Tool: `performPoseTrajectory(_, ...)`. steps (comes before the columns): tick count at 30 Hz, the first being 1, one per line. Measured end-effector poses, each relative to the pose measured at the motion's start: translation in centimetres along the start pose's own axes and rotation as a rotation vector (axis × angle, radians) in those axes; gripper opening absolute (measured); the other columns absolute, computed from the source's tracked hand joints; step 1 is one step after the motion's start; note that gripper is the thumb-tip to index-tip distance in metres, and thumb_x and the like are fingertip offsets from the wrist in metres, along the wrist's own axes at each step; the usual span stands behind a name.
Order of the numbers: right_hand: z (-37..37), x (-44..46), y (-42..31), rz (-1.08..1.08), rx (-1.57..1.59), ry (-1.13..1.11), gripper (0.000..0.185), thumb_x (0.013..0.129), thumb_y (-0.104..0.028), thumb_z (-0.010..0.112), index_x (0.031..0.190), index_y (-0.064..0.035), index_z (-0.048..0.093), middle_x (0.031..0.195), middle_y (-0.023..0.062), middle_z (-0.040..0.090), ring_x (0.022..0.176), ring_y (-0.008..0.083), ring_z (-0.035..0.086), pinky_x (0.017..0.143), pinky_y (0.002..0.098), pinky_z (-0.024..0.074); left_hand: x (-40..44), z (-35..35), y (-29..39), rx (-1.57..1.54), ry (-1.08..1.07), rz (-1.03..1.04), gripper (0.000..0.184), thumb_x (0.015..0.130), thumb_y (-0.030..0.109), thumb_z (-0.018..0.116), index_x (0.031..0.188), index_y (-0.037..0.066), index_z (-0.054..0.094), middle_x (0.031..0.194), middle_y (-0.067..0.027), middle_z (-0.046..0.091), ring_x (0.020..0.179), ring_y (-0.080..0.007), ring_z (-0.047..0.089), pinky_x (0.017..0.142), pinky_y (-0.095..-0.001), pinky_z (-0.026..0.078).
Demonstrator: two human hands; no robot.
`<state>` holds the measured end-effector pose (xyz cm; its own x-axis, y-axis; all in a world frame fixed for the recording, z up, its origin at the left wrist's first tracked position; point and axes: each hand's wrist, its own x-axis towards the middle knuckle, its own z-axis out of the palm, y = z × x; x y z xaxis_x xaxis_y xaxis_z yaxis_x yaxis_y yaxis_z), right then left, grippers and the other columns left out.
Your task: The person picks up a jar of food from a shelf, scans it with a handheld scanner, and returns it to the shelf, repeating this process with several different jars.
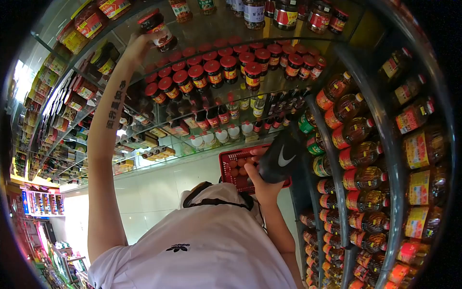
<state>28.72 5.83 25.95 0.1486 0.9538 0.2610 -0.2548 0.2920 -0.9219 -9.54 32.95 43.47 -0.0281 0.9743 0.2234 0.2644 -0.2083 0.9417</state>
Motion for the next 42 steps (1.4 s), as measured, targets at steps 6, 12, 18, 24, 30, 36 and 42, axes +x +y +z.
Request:
performPoseTrajectory(6,0.0,-0.4,0.1,0.015,0.066,0.101,0.041,0.076,0.005,0.076,0.112,-0.0016,0.059,0.11,0.007,0.063,0.099,0.0156,0.062,0.083,0.0275,0.0516,5.3,-2.4,-2.6,0.032,0.051,0.036,0.057,0.076,0.017,0.081,0.126,0.008,0.057,0.121,-0.0062,0.063,0.116,-0.0237,0.057,0.098,-0.0435,0.045)
performPoseTrajectory(12,-0.8,-0.7,0.0,0.04,-0.001,0.155,0.043,0.079,0.009,0.068,0.119,0.0019,0.054,0.114,0.0113,0.06,0.101,0.0186,0.06,0.09,0.0309,0.0495,8.8,-4.1,-3.5,0.05,0.018,0.079,0.058,0.076,0.017,0.081,0.127,0.008,0.056,0.123,-0.0077,0.062,0.116,-0.0238,0.057,0.098,-0.0443,0.045)
performPoseTrajectory(18,-1.2,-0.8,0.7,-0.022,-0.008,0.206,0.042,0.079,0.007,0.07,0.118,0.0012,0.054,0.112,0.0106,0.062,0.099,0.0176,0.061,0.088,0.0298,0.0496,11.8,-5.3,-5.0,0.045,-0.046,0.164,0.064,0.072,0.016,0.083,0.128,0.004,0.055,0.123,-0.0093,0.062,0.112,-0.0223,0.06,0.093,-0.0396,0.049)
performPoseTrajectory(24,-1.5,-1.5,1.1,0.0,-0.032,0.285,0.04,0.079,0.006,0.071,0.115,0.0007,0.055,0.109,0.0097,0.063,0.098,0.0171,0.061,0.088,0.0292,0.0491,11.9,-5.2,-5.5,0.05,0.007,0.271,0.062,0.075,0.013,0.084,0.127,0.002,0.053,0.117,-0.0079,0.065,0.107,-0.02,0.063,0.092,-0.0336,0.051)
performPoseTrajectory(30,-2.1,-1.9,1.9,0.051,-0.082,0.269,0.036,0.08,0.006,0.07,0.114,0.0003,0.057,0.107,0.0089,0.063,0.096,0.0155,0.061,0.087,0.0285,0.0481,11.4,-4.5,-7.2,0.35,0.177,0.24,0.053,0.074,0.019,0.086,0.118,0.001,0.063,0.109,-0.0077,0.071,0.1,-0.0181,0.067,0.088,-0.0314,0.052)
performPoseTrajectory(36,-2.6,-2.0,2.8,0.065,-0.103,0.235,0.044,0.077,0.004,0.075,0.116,-0.0015,0.055,0.107,0.008,0.064,0.096,0.0171,0.062,0.084,0.0304,0.0503,14.2,-6.8,-11.7,0.473,0.259,0.261,0.051,0.072,0.041,0.084,0.105,0.004,0.074,0.099,-0.0079,0.074,0.093,-0.0172,0.07,0.086,-0.0325,0.052)
performPoseTrajectory(42,-2.5,-2.0,2.5,0.053,-0.102,0.221,0.041,0.078,0.002,0.075,0.114,-0.001,0.056,0.106,0.0083,0.065,0.093,0.0165,0.062,0.084,0.0308,0.0502,12.8,-5.0,-10.5,0.578,0.392,0.221,0.057,0.069,0.049,0.083,0.107,0.007,0.073,0.102,-0.0101,0.074,0.098,-0.023,0.07,0.088,-0.0362,0.053)
